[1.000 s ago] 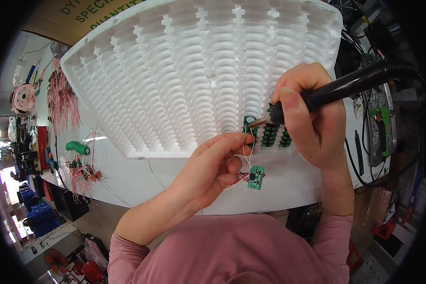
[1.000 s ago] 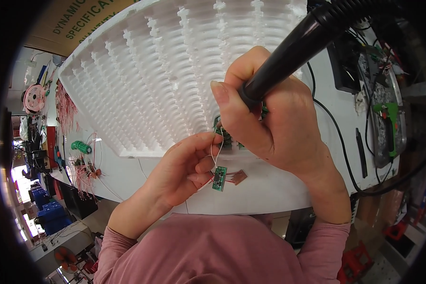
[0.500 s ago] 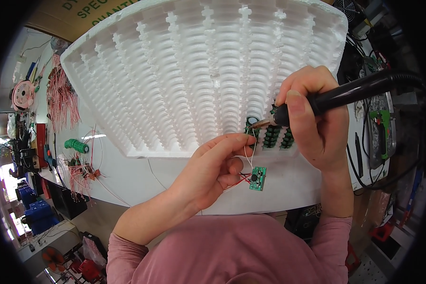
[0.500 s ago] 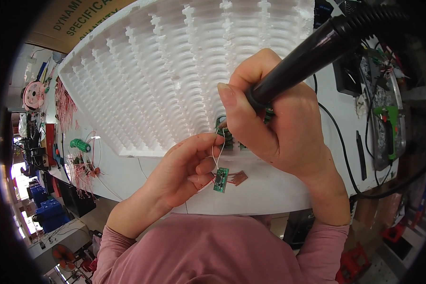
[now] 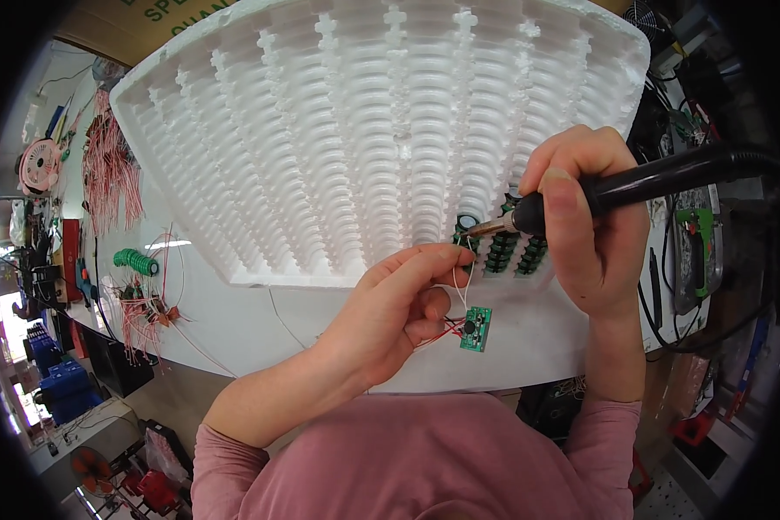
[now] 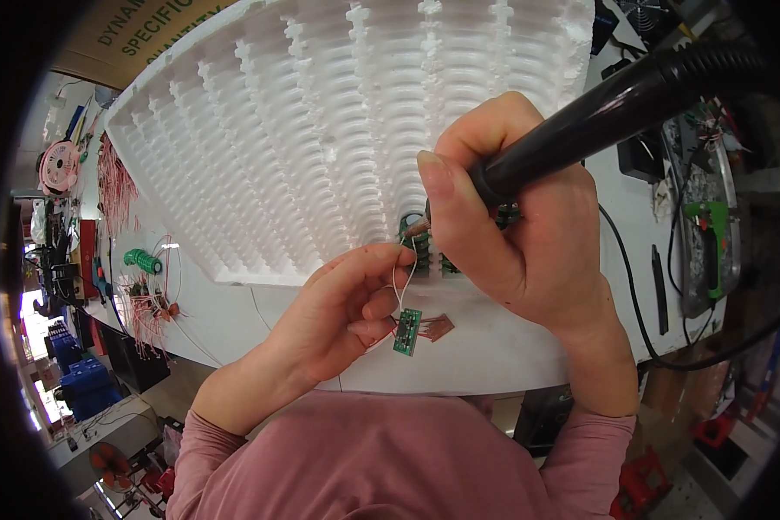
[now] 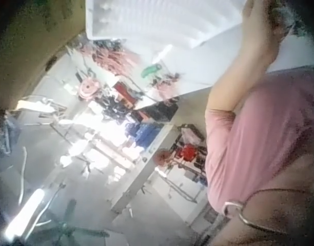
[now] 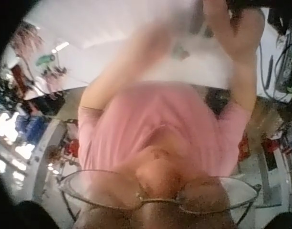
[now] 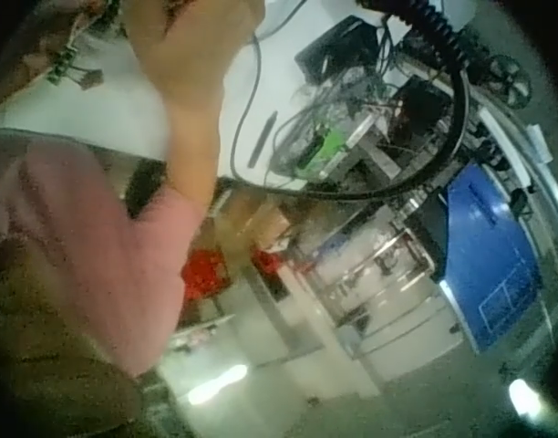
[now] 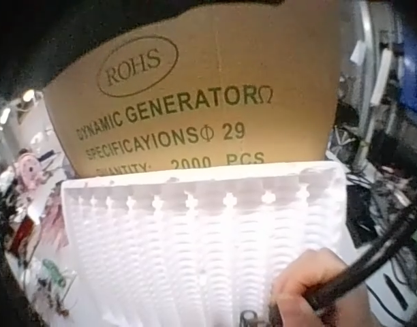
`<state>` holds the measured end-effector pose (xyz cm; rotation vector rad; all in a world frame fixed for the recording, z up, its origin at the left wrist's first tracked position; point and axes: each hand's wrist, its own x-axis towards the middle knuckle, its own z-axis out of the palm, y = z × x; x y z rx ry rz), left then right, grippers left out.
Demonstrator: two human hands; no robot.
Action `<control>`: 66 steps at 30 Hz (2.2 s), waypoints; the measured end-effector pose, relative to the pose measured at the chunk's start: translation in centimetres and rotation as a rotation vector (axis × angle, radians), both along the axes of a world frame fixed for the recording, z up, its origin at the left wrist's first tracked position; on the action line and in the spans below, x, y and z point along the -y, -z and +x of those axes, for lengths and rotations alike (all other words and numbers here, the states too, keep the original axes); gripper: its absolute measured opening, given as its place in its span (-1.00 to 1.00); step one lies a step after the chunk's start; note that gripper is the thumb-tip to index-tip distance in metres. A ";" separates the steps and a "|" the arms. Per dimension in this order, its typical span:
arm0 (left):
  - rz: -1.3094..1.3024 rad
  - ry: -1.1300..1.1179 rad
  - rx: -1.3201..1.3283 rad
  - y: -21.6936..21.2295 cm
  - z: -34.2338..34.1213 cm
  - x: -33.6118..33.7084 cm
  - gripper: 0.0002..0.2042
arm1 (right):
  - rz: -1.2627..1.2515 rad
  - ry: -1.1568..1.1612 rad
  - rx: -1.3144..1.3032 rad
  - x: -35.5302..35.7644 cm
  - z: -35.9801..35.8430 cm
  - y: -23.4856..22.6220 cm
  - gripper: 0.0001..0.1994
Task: The person opens and looks inside a thermos, then picks up circuit boards with wires and solders the wire ends to small electronic components in a tray using a soldering iron.
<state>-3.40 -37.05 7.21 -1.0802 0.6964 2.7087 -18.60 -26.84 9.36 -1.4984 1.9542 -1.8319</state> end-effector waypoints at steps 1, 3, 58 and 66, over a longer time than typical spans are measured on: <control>0.000 0.007 -0.013 0.0 0.0 0.0 -0.83 | 0.001 -0.001 -0.001 0.0 0.0 0.0 -0.88; -0.012 0.014 -0.006 0.0 -0.1 0.1 -0.82 | 0.026 0.006 0.013 -0.1 0.2 0.0 -0.88; -0.062 0.078 0.049 -0.3 -0.1 0.6 -0.82 | 0.002 -0.017 0.019 0.2 0.3 0.2 -0.90; -0.031 0.014 0.040 -0.2 -0.1 0.3 -0.85 | 0.005 -0.014 -0.006 0.2 0.2 0.4 -0.90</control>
